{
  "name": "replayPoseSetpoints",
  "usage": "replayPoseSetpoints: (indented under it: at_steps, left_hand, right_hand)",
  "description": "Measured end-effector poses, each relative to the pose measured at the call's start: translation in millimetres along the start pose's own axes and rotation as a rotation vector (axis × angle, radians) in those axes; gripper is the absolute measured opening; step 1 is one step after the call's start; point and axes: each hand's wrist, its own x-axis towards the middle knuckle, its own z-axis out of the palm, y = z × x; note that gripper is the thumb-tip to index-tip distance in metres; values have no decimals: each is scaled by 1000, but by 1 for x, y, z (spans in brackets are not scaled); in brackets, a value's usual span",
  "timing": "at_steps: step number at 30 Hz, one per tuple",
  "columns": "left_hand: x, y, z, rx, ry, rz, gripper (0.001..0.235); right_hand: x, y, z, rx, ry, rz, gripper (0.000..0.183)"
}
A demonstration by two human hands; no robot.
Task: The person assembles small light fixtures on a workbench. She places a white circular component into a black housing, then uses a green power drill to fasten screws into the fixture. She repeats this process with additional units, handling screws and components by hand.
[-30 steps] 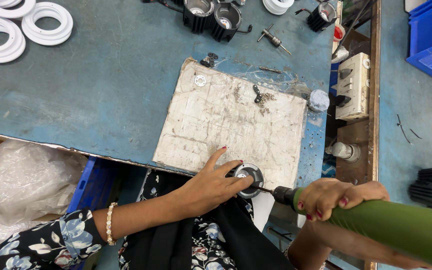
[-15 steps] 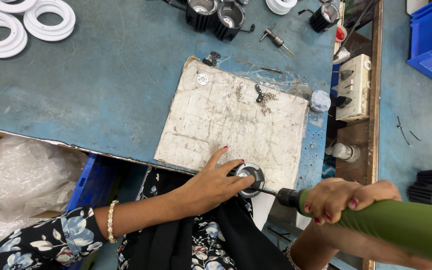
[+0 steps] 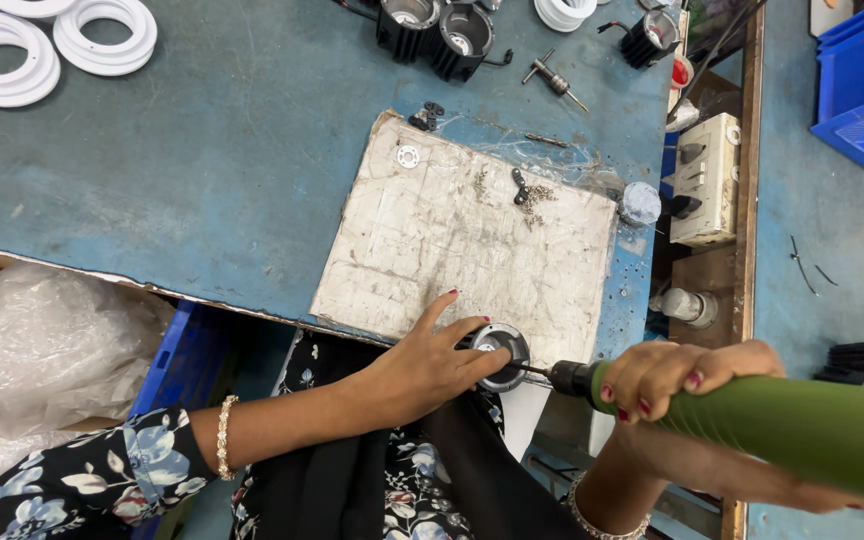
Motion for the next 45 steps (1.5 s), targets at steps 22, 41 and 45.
replayPoseSetpoints:
  at_steps: [22, 41, 45]
  left_hand:
    - [0, 0, 2, -16, 8, -16, 48]
    - [1, 3, -2, 28, -7, -16, 45]
    - [1, 3, -4, 34, -11, -5, 47]
  right_hand:
    - [10, 16, 19, 122, 6, -24, 117]
    - [29, 32, 129, -705, 662, -196, 117]
    - [18, 33, 118, -558, 604, -149, 113]
